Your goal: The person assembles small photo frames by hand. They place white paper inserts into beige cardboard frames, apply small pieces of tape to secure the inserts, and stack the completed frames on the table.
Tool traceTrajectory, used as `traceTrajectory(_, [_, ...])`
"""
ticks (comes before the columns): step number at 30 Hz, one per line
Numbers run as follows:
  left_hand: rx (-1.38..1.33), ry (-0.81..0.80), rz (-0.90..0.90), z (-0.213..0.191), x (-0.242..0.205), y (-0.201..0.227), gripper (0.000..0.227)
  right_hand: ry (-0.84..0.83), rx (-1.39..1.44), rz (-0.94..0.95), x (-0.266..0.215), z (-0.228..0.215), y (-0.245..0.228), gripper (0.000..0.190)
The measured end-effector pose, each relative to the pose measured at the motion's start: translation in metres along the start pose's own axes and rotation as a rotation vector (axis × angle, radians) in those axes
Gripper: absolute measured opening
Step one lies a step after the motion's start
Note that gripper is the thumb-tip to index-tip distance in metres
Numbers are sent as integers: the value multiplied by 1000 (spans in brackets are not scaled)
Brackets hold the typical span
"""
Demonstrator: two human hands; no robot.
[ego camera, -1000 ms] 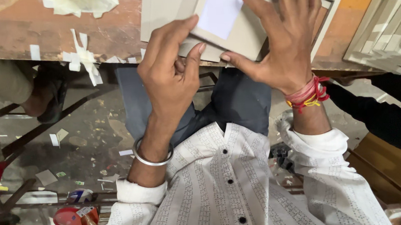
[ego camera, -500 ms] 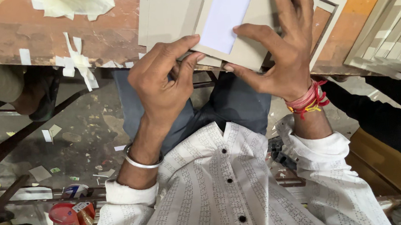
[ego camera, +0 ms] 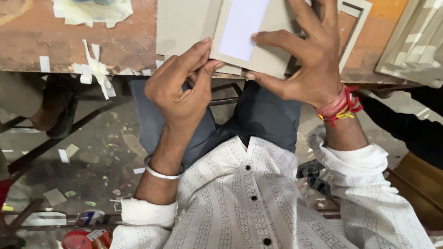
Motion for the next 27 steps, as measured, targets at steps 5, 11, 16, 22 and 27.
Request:
traceTrajectory(5, [-22,-20,-22,0,-4,0,29,25,37,-9,-6,-4,2,48])
traceTrajectory(11, [11,24,-62,-14,-5,6,14,72,1,-25,-10,-7,1,46])
traceTrajectory(16, [70,418,64,-81,42,8,24,97,16,-28,-13,-5,3,50])
traceTrajectory(22, [13,257,-16,-109,113,-29,29,142,2,-55,-14,-7,0,50])
traceTrajectory(27, [-100,38,-266,-100,131,-63,34,146,20,-33,-17,-7,1,50])
Point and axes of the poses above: each hand's wrist, its own x-axis towards the middle knuckle, its own z-axis out of the palm, y = z × x, the point moved 6 cm from there along x, towards the middle knuckle, and after that the axes turned 9 degrees about y, right-handed, at the moved point
